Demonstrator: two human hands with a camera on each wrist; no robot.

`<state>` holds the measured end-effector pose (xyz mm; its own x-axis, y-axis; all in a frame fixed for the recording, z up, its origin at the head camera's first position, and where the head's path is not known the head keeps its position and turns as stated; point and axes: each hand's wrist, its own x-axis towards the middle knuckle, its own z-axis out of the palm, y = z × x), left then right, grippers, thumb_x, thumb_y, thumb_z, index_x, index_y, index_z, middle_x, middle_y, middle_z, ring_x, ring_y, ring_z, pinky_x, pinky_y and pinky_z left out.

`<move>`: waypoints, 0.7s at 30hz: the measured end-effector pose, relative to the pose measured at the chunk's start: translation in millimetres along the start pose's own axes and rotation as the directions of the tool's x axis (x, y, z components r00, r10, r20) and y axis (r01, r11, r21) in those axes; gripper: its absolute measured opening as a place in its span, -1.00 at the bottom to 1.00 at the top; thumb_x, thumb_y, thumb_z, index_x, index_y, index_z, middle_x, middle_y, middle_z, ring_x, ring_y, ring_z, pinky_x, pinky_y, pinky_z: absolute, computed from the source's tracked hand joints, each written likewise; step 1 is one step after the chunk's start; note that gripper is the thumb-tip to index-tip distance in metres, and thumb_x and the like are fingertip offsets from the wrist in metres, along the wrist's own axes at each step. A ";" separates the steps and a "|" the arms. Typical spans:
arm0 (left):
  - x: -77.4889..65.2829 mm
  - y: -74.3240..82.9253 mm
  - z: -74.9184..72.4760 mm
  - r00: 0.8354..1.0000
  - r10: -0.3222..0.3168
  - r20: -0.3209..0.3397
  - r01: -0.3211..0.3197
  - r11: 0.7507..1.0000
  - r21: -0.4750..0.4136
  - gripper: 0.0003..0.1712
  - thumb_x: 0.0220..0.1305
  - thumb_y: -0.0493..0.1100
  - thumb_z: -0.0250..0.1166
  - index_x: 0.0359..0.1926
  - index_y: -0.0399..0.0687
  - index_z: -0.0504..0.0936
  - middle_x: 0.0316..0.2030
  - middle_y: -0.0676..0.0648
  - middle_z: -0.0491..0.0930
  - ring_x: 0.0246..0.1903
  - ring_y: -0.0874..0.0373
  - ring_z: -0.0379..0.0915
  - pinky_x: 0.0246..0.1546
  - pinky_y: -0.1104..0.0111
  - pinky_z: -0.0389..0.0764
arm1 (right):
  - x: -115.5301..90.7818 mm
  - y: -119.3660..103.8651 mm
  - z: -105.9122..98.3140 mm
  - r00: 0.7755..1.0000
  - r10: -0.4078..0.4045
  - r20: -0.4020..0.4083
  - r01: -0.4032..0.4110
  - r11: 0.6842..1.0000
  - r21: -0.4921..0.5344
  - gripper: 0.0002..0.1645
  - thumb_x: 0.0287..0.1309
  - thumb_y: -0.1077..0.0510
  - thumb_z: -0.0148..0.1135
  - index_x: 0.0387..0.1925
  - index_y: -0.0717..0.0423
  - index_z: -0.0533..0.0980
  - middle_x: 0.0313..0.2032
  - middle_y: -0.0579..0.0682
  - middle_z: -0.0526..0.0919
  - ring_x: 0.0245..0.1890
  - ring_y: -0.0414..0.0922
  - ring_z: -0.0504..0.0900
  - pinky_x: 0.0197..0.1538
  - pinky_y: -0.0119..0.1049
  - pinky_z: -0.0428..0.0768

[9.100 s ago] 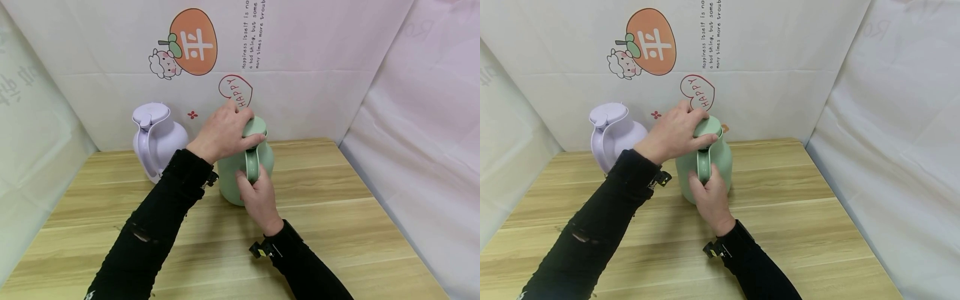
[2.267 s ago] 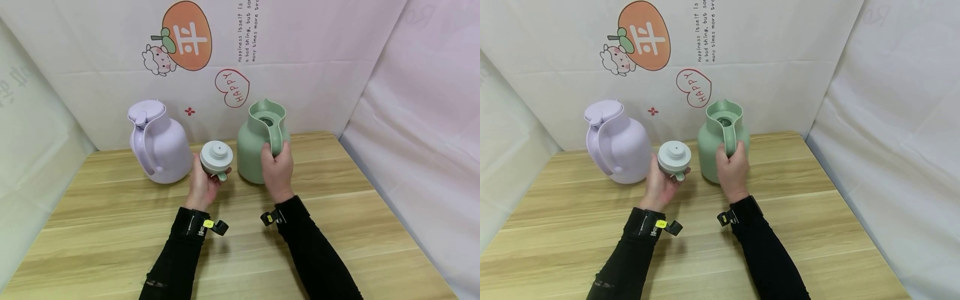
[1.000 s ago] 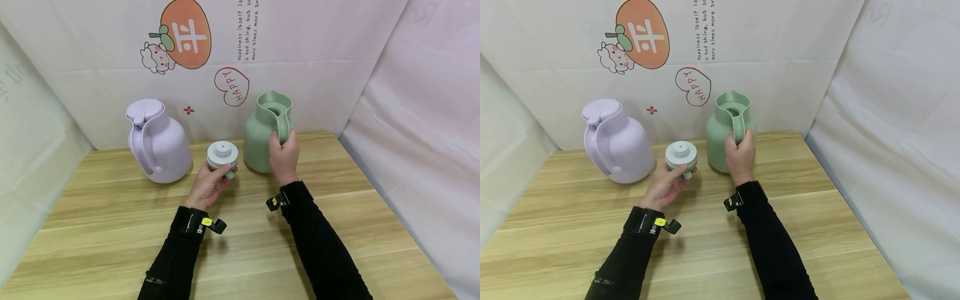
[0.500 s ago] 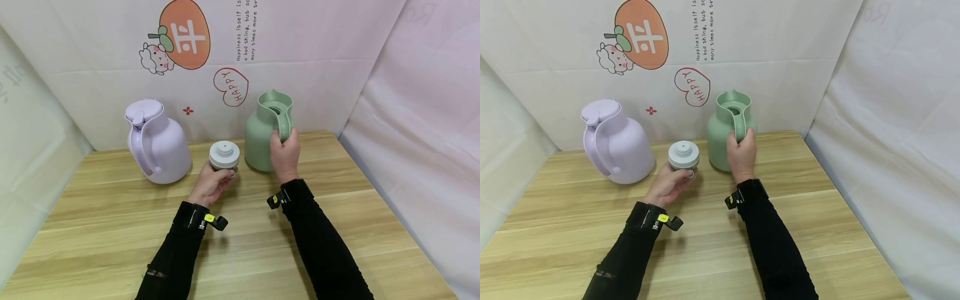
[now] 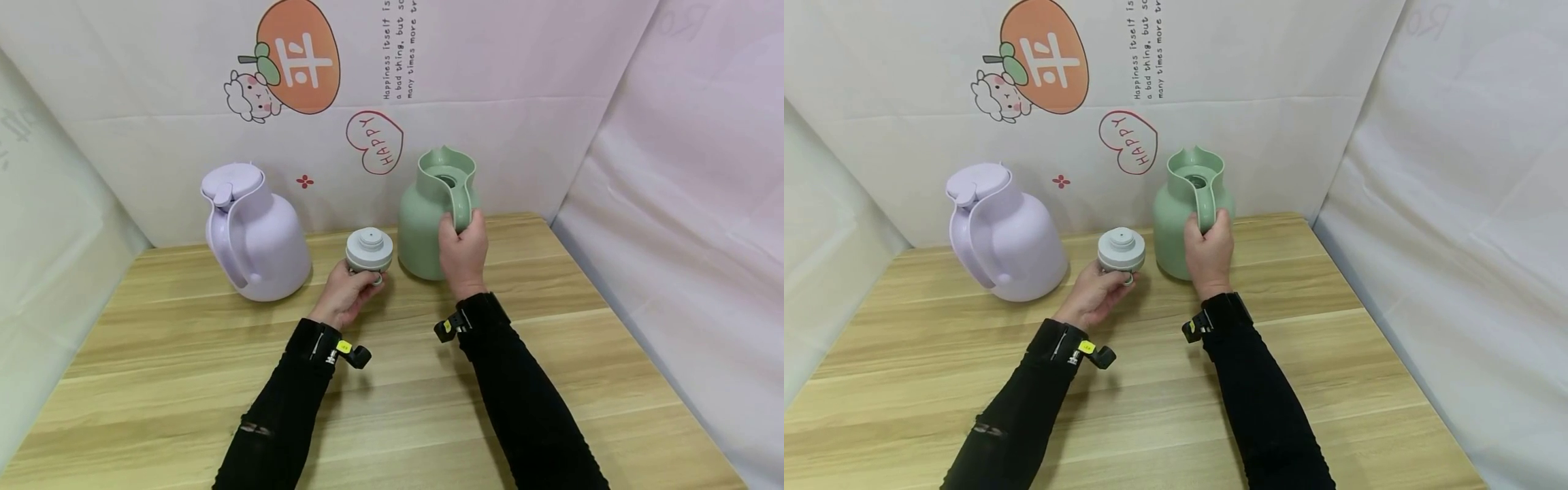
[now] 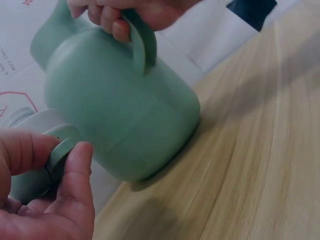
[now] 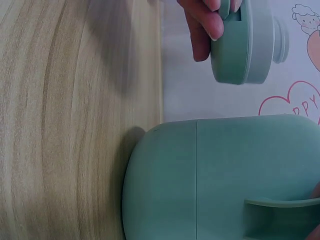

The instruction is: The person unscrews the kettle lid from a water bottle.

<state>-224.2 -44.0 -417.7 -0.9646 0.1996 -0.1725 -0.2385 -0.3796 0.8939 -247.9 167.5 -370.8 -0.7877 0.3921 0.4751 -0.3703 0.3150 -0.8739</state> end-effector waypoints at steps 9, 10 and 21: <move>7.4 1.4 2.4 0.997 -0.041 -0.060 0.043 0.999 0.033 -0.28 0.42 -0.46 0.18 0.52 -0.23 0.15 0.33 -0.31 0.41 0.33 -0.23 0.45 -0.04 0.46 0.68 | -0.7 0.6 -0.2 1.000 0.001 0.012 -0.001 1.000 -0.004 -0.73 0.37 -0.03 0.12 -0.31 -0.02 0.26 -0.53 -0.13 0.12 -0.48 -0.08 0.23 -0.32 -0.24 0.26; 8.6 1.1 2.5 0.997 -0.045 -0.068 0.048 0.998 0.038 -0.28 0.43 -0.45 0.18 0.52 -0.23 0.16 0.32 -0.31 0.42 0.32 -0.22 0.46 -0.04 0.46 0.69 | -0.8 0.7 -0.1 1.000 -0.001 0.014 0.001 1.000 -0.002 -0.73 0.37 -0.02 0.11 -0.32 -0.02 0.25 -0.53 -0.13 0.11 -0.49 -0.08 0.22 -0.32 -0.24 0.25; 19.8 -4.7 2.1 0.988 -0.073 -0.139 0.083 0.994 0.066 -0.34 0.45 -0.41 0.20 0.49 -0.22 0.23 0.16 -0.29 0.54 -0.03 0.07 0.66 -0.12 0.49 0.69 | -2.8 -1.7 -0.6 1.000 0.003 0.017 -0.003 1.000 -0.001 -0.72 0.37 0.00 0.10 -0.35 -0.03 0.22 -0.54 -0.13 0.10 -0.50 -0.08 0.20 -0.32 -0.25 0.25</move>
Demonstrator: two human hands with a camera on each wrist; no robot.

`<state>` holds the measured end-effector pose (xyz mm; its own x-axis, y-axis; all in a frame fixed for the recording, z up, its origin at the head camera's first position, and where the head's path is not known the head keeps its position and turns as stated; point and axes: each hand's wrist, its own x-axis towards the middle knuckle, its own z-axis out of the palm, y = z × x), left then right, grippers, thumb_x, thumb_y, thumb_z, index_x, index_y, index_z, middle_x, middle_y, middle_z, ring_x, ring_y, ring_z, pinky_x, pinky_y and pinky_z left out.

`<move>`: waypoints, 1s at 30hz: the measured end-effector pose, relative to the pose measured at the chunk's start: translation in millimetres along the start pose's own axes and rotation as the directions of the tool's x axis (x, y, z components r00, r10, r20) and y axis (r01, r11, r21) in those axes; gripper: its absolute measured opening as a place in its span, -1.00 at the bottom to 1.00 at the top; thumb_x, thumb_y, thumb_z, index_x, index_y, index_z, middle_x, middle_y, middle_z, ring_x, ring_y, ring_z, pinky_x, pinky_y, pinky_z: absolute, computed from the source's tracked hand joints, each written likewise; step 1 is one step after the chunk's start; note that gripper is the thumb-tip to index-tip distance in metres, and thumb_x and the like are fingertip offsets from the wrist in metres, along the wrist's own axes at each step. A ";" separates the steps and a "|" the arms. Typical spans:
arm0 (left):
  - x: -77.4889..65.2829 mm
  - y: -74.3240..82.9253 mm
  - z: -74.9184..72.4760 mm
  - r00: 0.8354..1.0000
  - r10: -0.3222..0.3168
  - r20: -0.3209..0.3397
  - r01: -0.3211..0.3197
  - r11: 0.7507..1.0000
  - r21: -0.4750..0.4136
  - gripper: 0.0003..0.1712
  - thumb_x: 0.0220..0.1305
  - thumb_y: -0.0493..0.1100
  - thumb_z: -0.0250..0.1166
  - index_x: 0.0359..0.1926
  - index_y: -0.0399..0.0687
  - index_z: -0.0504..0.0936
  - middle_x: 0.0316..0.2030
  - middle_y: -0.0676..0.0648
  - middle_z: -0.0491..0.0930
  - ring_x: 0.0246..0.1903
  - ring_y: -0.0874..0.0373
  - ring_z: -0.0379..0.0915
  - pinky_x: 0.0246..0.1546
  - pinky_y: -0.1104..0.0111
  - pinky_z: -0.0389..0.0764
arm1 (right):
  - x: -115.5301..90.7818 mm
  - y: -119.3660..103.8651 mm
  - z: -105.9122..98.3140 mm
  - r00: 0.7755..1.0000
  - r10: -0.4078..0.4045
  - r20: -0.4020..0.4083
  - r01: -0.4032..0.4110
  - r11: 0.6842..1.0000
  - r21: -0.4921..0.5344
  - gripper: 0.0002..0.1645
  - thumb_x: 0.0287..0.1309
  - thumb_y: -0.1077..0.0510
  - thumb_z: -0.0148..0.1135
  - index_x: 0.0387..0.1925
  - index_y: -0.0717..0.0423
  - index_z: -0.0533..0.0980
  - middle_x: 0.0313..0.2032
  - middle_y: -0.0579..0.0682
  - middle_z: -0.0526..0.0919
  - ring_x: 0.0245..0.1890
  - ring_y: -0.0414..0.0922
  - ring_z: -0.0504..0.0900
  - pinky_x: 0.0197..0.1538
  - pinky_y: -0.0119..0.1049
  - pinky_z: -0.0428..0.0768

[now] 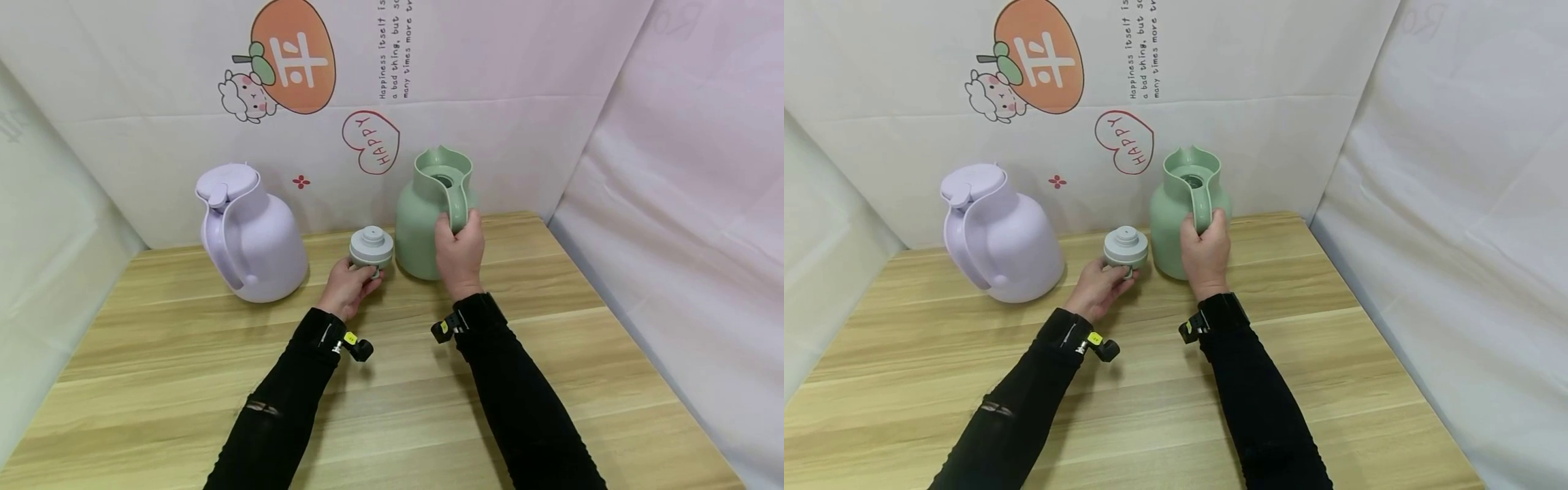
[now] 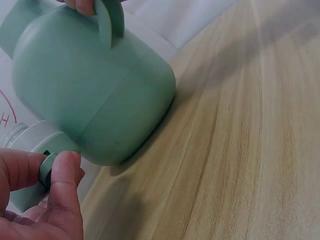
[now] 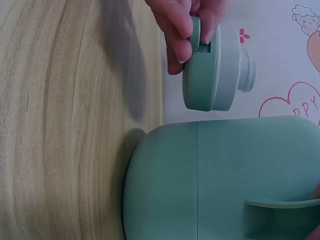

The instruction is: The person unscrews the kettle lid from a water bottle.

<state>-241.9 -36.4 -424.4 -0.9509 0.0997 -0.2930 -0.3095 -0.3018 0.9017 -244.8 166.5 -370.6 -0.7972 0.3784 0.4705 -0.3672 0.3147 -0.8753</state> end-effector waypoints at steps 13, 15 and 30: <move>7.4 -6.1 4.6 0.999 -0.028 -0.026 0.029 0.998 0.049 -0.36 0.45 -0.42 0.17 0.49 -0.27 0.23 0.20 -0.29 0.50 0.14 -0.10 0.59 -0.09 0.47 0.69 | -0.9 0.9 -0.8 1.000 -0.001 0.000 0.001 1.000 0.009 -0.73 0.37 -0.01 0.11 -0.33 -0.02 0.24 -0.53 -0.14 0.12 -0.49 -0.10 0.24 -0.33 -0.26 0.28; 7.9 -7.0 4.7 0.999 -0.030 -0.024 0.031 0.998 0.056 -0.37 0.46 -0.42 0.17 0.48 -0.27 0.25 0.20 -0.29 0.50 0.13 -0.08 0.59 -0.09 0.47 0.69 | -1.0 1.2 -0.8 1.000 0.000 0.000 0.000 1.000 0.008 -0.72 0.38 -0.01 0.11 -0.33 -0.02 0.24 -0.54 -0.14 0.11 -0.49 -0.10 0.23 -0.33 -0.26 0.27; 12.4 -10.4 0.9 0.997 -0.053 -0.049 0.057 0.996 0.073 -0.38 0.46 -0.42 0.16 0.47 -0.29 0.25 0.23 -0.30 0.46 -0.05 0.04 0.61 -0.11 0.48 0.69 | -0.9 0.5 0.0 1.000 -0.011 -0.008 0.011 1.000 -0.009 -0.74 0.38 0.01 0.11 -0.33 -0.01 0.24 -0.54 -0.14 0.10 -0.48 -0.11 0.24 -0.31 -0.24 0.28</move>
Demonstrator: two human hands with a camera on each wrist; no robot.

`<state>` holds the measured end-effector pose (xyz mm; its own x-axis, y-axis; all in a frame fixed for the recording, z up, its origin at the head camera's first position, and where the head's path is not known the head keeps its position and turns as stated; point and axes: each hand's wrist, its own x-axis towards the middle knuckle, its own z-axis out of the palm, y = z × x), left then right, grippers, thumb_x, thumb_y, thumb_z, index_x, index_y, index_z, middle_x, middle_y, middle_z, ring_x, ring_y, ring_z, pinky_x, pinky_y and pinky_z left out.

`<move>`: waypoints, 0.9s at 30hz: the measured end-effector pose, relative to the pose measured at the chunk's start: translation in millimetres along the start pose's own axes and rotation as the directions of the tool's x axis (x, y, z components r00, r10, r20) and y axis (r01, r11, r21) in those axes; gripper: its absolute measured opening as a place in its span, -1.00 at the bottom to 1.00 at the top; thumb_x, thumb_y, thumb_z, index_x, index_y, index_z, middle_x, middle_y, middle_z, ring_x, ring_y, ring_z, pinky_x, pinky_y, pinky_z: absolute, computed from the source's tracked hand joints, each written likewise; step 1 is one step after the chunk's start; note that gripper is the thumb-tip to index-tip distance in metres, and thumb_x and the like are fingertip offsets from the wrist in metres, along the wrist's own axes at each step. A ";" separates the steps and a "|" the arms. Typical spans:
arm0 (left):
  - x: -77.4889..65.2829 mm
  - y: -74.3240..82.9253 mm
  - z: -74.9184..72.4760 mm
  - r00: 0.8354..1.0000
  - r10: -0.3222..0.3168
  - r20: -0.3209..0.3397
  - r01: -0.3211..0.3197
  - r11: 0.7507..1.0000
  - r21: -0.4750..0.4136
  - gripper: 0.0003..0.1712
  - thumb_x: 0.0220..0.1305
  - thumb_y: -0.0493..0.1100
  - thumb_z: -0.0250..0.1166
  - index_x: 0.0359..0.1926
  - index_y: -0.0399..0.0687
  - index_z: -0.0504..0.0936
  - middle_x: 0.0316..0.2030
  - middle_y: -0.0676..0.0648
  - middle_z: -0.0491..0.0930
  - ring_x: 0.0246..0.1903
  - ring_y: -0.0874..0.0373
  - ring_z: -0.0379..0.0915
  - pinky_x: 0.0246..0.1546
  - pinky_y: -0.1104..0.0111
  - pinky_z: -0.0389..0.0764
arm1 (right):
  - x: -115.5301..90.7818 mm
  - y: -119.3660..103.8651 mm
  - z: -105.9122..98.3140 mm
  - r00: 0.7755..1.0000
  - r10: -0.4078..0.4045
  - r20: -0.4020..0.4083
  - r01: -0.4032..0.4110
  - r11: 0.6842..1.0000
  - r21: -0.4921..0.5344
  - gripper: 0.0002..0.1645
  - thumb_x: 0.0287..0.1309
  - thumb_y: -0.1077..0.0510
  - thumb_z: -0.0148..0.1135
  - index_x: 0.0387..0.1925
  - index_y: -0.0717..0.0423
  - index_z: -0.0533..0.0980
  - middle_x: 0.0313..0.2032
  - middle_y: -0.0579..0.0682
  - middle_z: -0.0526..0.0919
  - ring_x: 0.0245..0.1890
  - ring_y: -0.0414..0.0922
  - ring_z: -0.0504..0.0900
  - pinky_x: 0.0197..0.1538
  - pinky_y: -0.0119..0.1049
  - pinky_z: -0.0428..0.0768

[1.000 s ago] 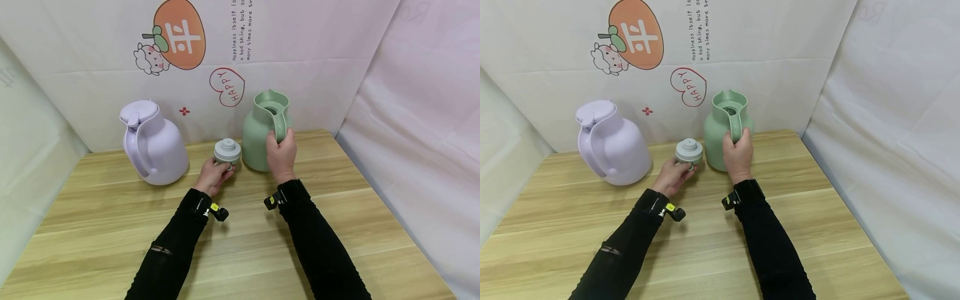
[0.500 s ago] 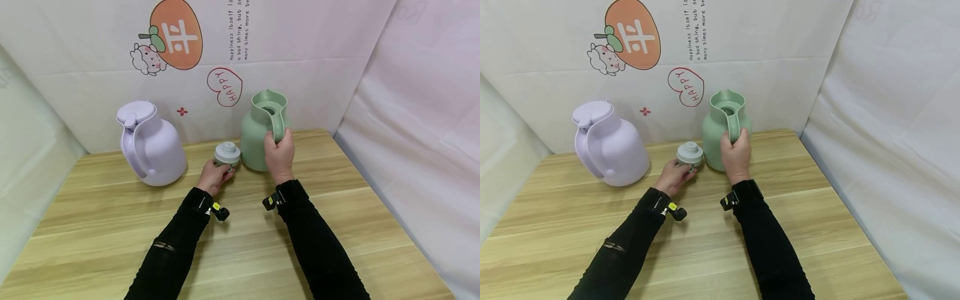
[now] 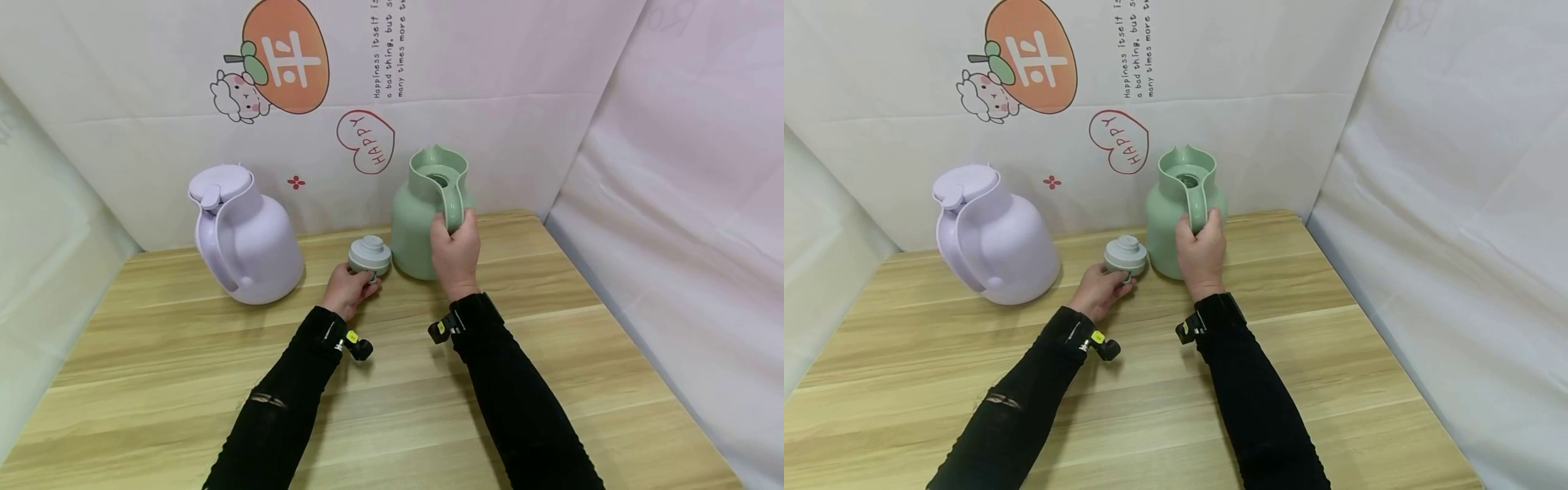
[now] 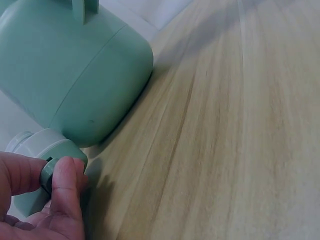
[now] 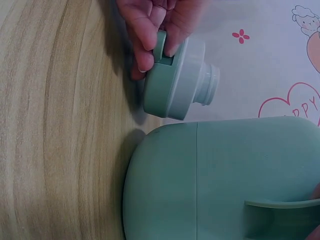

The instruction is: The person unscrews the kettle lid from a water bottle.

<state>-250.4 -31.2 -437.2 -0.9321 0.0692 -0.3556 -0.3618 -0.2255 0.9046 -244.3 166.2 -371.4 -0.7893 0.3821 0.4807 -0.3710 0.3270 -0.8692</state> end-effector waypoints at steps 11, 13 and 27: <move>-0.5 -2.7 -4.3 1.000 0.002 -0.008 -0.002 1.000 0.024 -0.39 0.46 -0.43 0.14 0.47 -0.32 0.24 0.23 -0.29 0.45 -0.01 0.01 0.61 -0.10 0.48 0.69 | 0.7 0.2 -0.7 1.000 0.008 0.007 -0.009 1.000 0.007 -0.72 0.37 -0.01 0.11 -0.35 -0.03 0.22 -0.56 -0.14 0.09 -0.52 -0.12 0.19 -0.33 -0.24 0.26; -0.4 -3.2 -4.9 1.000 0.003 -0.013 -0.002 1.000 0.031 -0.40 0.46 -0.43 0.14 0.45 -0.33 0.25 0.21 -0.30 0.47 -0.03 0.02 0.62 -0.12 0.49 0.70 | 0.6 -0.1 -0.9 1.000 0.012 0.007 -0.012 1.000 0.006 -0.71 0.37 -0.01 0.12 -0.34 -0.03 0.23 -0.55 -0.14 0.09 -0.50 -0.10 0.20 -0.32 -0.24 0.26; -3.6 -6.0 -4.7 0.995 0.070 -0.068 -0.056 0.979 0.197 -0.54 0.42 -0.37 0.21 0.30 -0.31 0.42 -0.10 -0.23 0.62 -0.35 0.17 0.67 -0.33 0.48 0.70 | 0.2 -0.2 -0.9 1.000 0.004 0.007 -0.004 1.000 0.010 -0.74 0.37 0.01 0.11 -0.33 -0.02 0.23 -0.55 -0.15 0.09 -0.50 -0.12 0.21 -0.32 -0.23 0.27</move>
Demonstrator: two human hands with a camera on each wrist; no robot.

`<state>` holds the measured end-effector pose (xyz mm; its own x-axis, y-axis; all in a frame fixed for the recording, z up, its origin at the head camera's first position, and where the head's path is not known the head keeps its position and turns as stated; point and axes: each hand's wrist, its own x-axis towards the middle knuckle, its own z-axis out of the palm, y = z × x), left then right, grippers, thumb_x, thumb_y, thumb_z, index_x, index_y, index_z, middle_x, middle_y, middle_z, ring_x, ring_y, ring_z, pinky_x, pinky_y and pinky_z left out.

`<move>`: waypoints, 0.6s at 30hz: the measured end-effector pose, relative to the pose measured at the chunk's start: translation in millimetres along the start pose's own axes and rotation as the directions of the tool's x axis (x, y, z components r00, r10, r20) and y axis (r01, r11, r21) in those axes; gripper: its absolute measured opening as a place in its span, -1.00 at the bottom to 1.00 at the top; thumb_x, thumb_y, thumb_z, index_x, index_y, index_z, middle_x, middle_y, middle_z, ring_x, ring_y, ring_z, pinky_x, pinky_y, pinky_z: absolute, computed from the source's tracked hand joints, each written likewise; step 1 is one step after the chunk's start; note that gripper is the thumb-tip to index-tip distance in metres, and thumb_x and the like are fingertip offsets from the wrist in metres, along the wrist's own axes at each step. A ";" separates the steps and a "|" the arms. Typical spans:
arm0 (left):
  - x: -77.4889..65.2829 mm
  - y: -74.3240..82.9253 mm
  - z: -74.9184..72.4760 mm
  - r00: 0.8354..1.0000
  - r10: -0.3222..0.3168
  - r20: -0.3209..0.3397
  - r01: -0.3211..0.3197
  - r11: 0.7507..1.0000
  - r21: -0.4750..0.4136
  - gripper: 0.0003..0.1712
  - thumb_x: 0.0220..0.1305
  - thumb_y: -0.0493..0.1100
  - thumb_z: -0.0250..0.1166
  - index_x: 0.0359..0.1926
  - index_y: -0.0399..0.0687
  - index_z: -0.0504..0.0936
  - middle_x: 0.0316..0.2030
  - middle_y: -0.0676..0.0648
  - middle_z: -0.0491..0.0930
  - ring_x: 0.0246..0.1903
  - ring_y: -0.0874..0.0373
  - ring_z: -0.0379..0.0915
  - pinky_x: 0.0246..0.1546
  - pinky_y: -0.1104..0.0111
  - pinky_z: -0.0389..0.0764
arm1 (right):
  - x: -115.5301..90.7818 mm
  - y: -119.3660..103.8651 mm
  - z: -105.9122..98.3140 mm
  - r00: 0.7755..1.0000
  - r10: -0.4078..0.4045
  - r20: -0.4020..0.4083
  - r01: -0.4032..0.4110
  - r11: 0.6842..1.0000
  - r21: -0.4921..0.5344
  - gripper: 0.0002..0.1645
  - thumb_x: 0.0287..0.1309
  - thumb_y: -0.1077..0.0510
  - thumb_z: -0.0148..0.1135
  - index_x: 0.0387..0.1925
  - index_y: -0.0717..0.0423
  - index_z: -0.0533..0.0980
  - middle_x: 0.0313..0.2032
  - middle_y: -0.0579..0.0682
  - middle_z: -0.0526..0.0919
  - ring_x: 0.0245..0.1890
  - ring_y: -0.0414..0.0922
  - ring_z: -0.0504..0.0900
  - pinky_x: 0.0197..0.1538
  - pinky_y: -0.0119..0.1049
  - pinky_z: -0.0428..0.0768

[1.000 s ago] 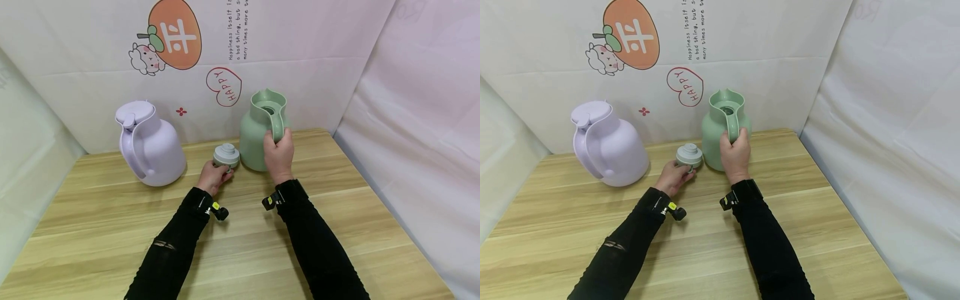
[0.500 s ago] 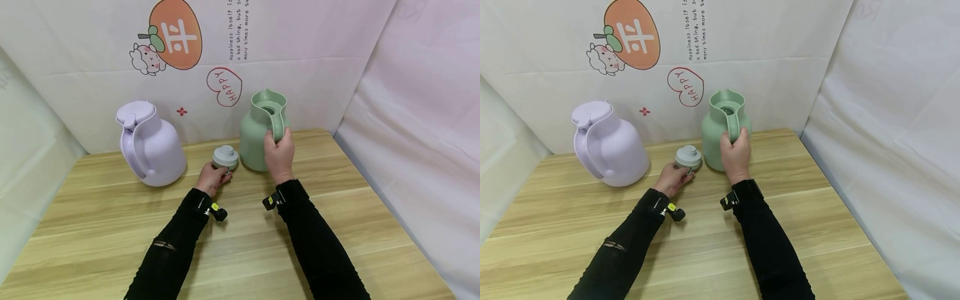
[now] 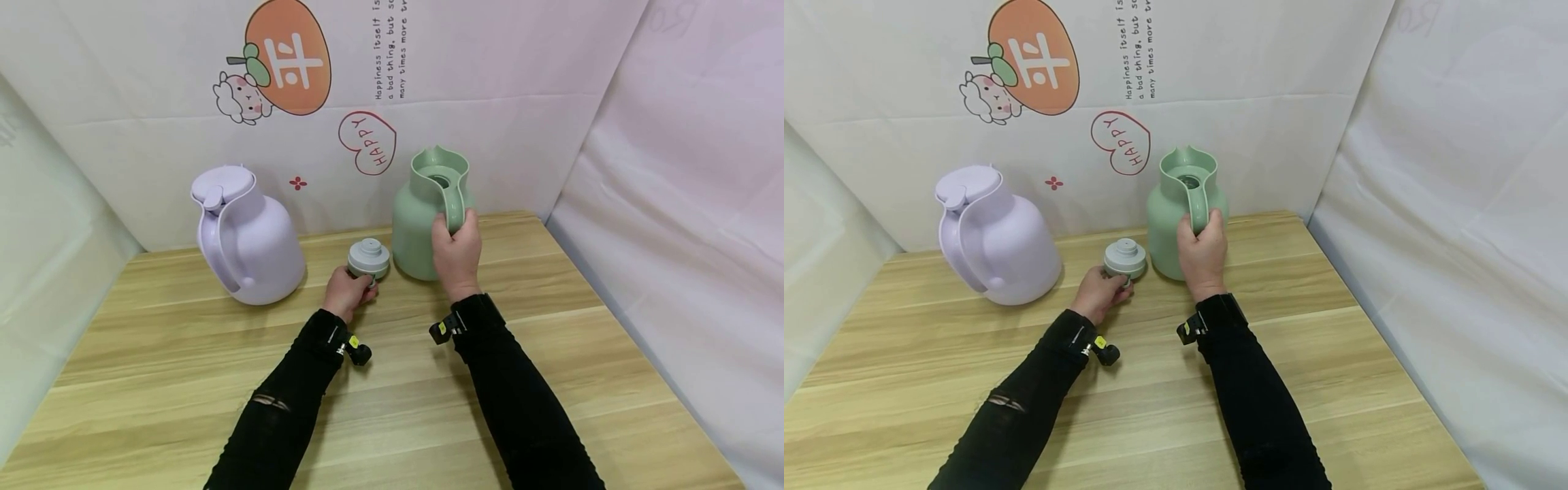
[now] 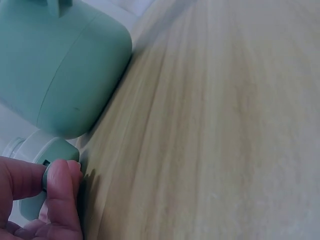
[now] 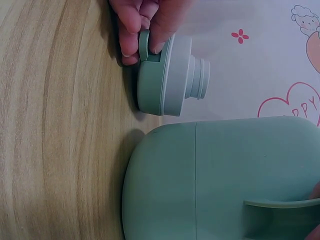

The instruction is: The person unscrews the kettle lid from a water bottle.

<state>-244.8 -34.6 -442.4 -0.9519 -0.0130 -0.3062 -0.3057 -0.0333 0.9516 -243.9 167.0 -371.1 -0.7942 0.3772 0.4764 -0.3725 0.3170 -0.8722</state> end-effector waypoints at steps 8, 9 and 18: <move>2.7 -2.9 2.1 0.998 0.048 -0.036 -0.044 0.993 0.113 -0.60 0.41 -0.34 0.24 0.22 -0.32 0.45 -0.35 -0.19 0.68 -0.54 0.19 0.65 -0.41 0.40 0.73 | -0.5 0.2 -0.4 1.000 0.002 0.002 -0.002 1.000 0.000 -0.74 0.37 0.00 0.10 -0.33 -0.02 0.24 -0.56 -0.15 0.09 -0.50 -0.11 0.20 -0.32 -0.23 0.27; 3.4 -3.6 2.4 0.998 0.050 -0.044 -0.044 0.991 0.129 -0.60 0.41 -0.33 0.25 0.21 -0.31 0.44 -0.37 -0.18 0.68 -0.56 0.19 0.65 -0.43 0.39 0.73 | -0.5 0.0 -0.5 1.000 0.004 0.003 -0.004 1.000 0.000 -0.74 0.37 0.00 0.10 -0.33 -0.02 0.24 -0.56 -0.15 0.09 -0.50 -0.11 0.21 -0.32 -0.22 0.27; 8.7 -7.6 3.1 0.995 0.075 -0.068 -0.058 0.973 0.225 -0.62 0.36 -0.31 0.26 0.15 -0.27 0.43 -0.48 -0.14 0.67 -0.63 0.17 0.63 -0.54 0.36 0.71 | -1.4 -0.8 -0.7 1.000 0.011 0.003 -0.011 1.000 -0.004 -0.74 0.37 -0.01 0.11 -0.31 0.00 0.25 -0.54 -0.14 0.11 -0.46 -0.09 0.26 -0.30 -0.22 0.29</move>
<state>-250.8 -31.3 -452.3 -0.9685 -0.0833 -0.2348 -0.2468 0.1932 0.9496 -242.1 166.8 -371.0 -0.7998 0.3777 0.4666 -0.3620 0.3166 -0.8768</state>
